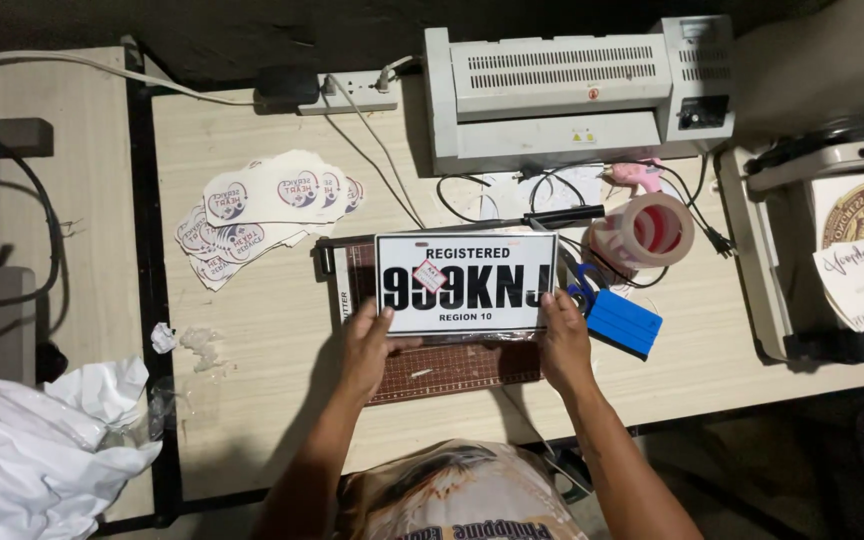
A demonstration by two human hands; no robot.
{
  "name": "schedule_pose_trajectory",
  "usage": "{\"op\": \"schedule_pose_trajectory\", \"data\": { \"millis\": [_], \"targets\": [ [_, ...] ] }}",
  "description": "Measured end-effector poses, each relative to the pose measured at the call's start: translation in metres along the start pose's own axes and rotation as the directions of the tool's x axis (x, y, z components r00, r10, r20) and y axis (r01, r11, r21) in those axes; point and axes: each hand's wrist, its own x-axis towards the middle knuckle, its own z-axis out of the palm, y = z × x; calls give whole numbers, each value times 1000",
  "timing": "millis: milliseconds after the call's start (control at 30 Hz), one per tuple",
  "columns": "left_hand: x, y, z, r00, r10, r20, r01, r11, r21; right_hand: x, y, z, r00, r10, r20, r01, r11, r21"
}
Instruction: Trimming a printed vehicle registration sign and cleaning up the workspace in a print shop.
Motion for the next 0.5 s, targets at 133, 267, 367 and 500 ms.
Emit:
{"op": "schedule_pose_trajectory", "data": {
  "millis": [133, 267, 367, 500],
  "targets": [
    [-5, 9, 14, 999, -38, 32, 35, 996, 77, 4, 11, -12, 1000, -17, -2, 16, 1000, -27],
    [1, -5, 8, 996, -23, -85, 38, 984, 177, 15, 40, -42, 993, -117, -16, 109, 963, -246],
    [2, -8, 9, 996, 28, -89, -14, 989, 150, 10, 32, -39, 998, -63, -13, 61, 991, -121],
    [2, -13, 10, 1000, 10, -20, -6, 980, 200, 4, 18, -35, 997, 54, -50, -49, 995, 81]
  ]
}}
